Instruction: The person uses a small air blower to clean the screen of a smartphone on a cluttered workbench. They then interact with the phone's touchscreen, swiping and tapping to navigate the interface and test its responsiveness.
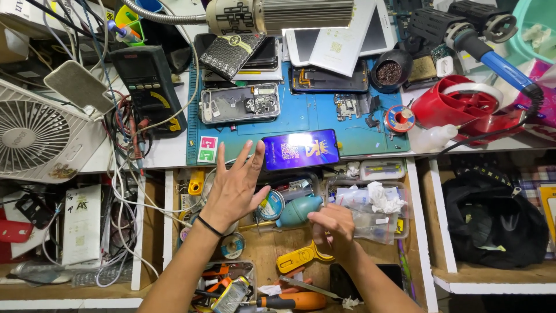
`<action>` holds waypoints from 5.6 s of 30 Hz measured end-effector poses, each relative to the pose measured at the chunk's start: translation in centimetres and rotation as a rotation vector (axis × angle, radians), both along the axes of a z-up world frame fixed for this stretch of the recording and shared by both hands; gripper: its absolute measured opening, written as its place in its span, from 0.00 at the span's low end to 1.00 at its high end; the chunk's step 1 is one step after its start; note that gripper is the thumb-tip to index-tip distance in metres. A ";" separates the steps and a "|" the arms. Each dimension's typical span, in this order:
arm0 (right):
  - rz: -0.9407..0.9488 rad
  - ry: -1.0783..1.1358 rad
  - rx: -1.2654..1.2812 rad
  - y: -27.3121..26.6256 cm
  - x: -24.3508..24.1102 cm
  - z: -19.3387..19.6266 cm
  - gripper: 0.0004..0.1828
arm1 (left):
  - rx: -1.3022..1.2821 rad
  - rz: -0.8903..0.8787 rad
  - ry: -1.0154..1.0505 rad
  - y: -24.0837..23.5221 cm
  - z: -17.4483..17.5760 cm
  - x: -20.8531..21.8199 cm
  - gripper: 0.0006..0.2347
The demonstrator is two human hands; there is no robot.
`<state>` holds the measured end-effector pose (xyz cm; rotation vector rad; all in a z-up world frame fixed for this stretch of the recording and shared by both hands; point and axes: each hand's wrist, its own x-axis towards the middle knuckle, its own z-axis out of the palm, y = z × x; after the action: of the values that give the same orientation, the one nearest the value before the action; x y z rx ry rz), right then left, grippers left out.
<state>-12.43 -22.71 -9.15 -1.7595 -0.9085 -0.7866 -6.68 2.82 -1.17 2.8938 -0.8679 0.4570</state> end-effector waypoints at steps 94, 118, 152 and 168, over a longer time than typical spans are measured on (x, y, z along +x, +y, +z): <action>-0.521 0.702 -0.553 -0.9 2.9 3.9 0.36 | 0.250 -0.382 0.259 -18.4 -0.2 15.6 0.06; -0.480 0.787 -0.591 -1.0 3.0 3.7 0.38 | 0.258 -0.416 0.231 -15.3 3.7 13.4 0.06; -0.263 0.364 -0.276 -0.9 2.2 1.4 0.15 | -0.033 -0.350 -0.110 -4.1 4.2 10.0 0.10; -0.242 0.388 -0.243 -1.4 2.3 1.5 0.15 | -0.096 -0.268 -0.166 -0.5 7.2 7.7 0.11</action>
<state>-10.18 -24.07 -7.63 -2.1693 -0.5534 -0.4690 1.04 2.34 6.02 2.6288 -1.2017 0.6968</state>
